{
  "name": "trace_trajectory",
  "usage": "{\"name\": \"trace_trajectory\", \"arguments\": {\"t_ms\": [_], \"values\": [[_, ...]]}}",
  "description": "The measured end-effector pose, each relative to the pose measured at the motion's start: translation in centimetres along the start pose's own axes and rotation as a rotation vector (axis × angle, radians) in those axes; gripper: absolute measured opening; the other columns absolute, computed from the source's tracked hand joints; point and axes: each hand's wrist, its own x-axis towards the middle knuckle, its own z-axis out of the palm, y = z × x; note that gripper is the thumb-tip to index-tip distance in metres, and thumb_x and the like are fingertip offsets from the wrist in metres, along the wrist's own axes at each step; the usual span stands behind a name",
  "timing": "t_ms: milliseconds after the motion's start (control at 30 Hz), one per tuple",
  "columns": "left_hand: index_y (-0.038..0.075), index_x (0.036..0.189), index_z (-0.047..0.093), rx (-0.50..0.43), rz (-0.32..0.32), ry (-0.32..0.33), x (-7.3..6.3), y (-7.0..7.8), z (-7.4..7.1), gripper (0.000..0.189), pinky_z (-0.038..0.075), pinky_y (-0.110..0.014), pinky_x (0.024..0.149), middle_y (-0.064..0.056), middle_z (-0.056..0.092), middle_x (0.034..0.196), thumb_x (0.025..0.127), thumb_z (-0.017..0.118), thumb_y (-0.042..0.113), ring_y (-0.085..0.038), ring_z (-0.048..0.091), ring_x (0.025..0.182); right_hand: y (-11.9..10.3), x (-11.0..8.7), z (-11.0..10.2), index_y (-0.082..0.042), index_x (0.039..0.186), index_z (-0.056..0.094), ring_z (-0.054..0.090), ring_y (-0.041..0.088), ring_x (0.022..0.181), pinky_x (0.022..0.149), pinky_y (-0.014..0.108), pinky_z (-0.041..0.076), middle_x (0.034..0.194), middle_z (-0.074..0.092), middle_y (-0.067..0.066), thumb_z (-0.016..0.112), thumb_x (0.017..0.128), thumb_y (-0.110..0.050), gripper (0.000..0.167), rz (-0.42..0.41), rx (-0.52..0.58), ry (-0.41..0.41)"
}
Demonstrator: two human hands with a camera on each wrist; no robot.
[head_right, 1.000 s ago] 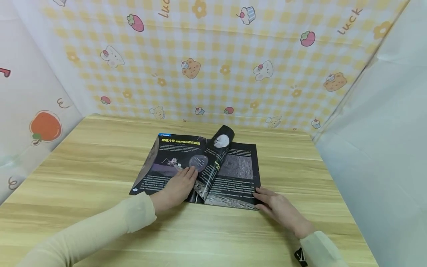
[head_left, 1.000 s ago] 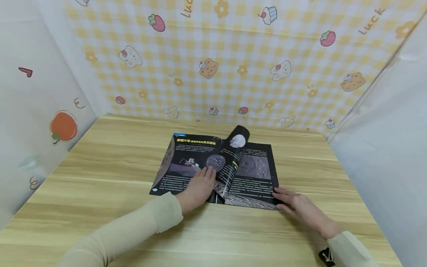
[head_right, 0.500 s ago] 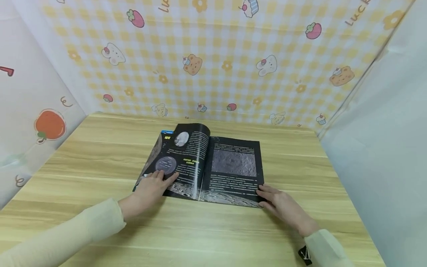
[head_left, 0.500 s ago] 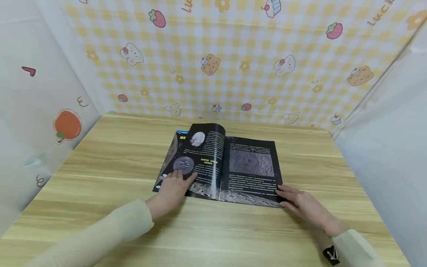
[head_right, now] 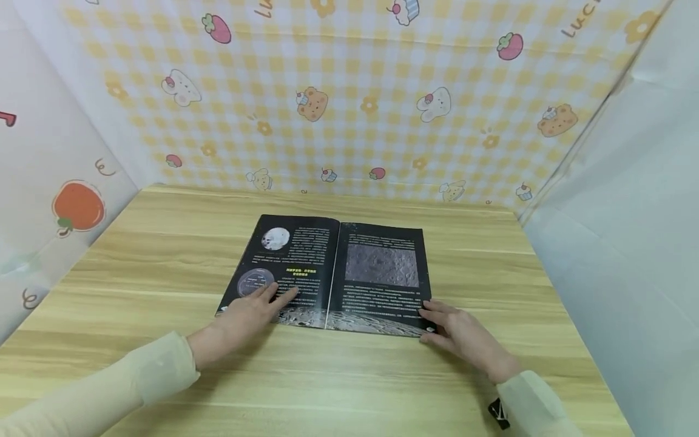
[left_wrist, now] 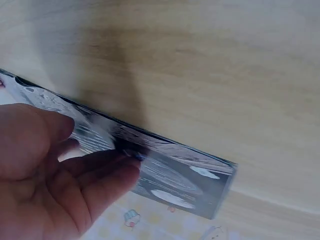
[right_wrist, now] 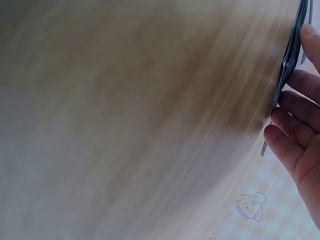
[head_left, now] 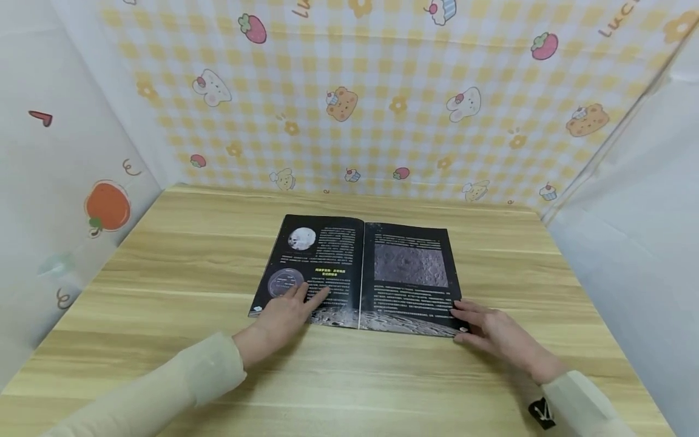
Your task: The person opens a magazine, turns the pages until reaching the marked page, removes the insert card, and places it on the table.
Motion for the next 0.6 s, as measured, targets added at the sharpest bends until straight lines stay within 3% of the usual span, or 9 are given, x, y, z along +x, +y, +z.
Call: {"name": "trace_trajectory", "arguments": {"t_ms": [67, 133, 267, 400, 467, 600], "values": [[0.018, 0.137, 0.048, 0.054, 0.001, -0.007, 0.2, 0.2, 0.0, 0.064, 0.056, -0.036, 0.055, -0.027, 0.055, 0.126, 0.081, 0.057, -0.013, -0.038, 0.058, 0.111, 0.0, 0.0, 0.0, 0.002, 0.114, 0.065, 0.060, 0.038, 0.108, 0.087, 0.043, 0.050, 0.122, 0.061, 0.021, 0.073, 0.079, -0.027, 0.046, 0.006, 0.003, -0.010], [0.021, 0.136, 0.050, 0.080, 0.005, -0.015, 0.3, 0.3, -0.1, 0.064, 0.057, -0.036, 0.056, -0.028, 0.055, 0.125, 0.082, 0.058, -0.011, -0.038, 0.059, 0.111, 0.1, 0.1, -0.1, 0.002, 0.115, 0.065, 0.060, 0.038, 0.109, 0.088, 0.043, 0.050, 0.123, 0.060, 0.021, 0.073, 0.080, -0.027, 0.046, 0.013, 0.010, -0.020], [0.014, 0.135, 0.051, -0.009, 0.021, -0.029, 0.8, 0.3, 0.0, 0.058, 0.057, -0.042, 0.072, -0.026, 0.050, 0.132, 0.083, 0.055, -0.013, -0.040, 0.052, 0.119, 0.2, 0.2, -0.5, 0.000, 0.114, 0.066, 0.059, 0.039, 0.110, 0.088, 0.044, 0.050, 0.123, 0.060, 0.021, 0.072, 0.082, -0.026, 0.042, 0.008, 0.032, -0.028], [0.002, 0.127, 0.050, -0.114, 0.049, -0.018, 1.2, 0.4, 0.6, 0.044, 0.053, -0.046, 0.083, -0.023, 0.046, 0.138, 0.086, 0.048, -0.014, -0.041, 0.048, 0.123, 0.5, 0.3, -0.6, 0.000, 0.110, 0.068, 0.061, 0.037, 0.108, 0.086, 0.043, 0.051, 0.120, 0.062, 0.020, 0.070, 0.082, -0.015, 0.032, -0.048, 0.013, -0.007], [0.000, 0.118, 0.051, -0.109, 0.063, 0.011, 1.4, 0.6, 0.7, 0.034, 0.053, -0.046, 0.082, -0.023, 0.049, 0.135, 0.087, 0.046, -0.013, -0.041, 0.052, 0.119, 0.7, 0.4, -0.5, -0.001, 0.109, 0.069, 0.062, 0.036, 0.106, 0.084, 0.043, 0.052, 0.119, 0.063, 0.020, 0.070, 0.081, -0.009, 0.029, -0.078, -0.010, 0.006], [0.001, 0.103, 0.051, -0.009, 0.093, 0.089, 2.2, 1.0, 0.7, 0.020, 0.057, -0.042, 0.070, -0.023, 0.059, 0.119, 0.087, 0.051, -0.009, -0.038, 0.063, 0.101, 0.7, 0.3, -0.4, -0.002, 0.107, 0.070, 0.062, 0.036, 0.104, 0.082, 0.043, 0.053, 0.117, 0.064, 0.020, 0.069, 0.079, -0.001, 0.028, -0.100, -0.037, 0.021]]}}
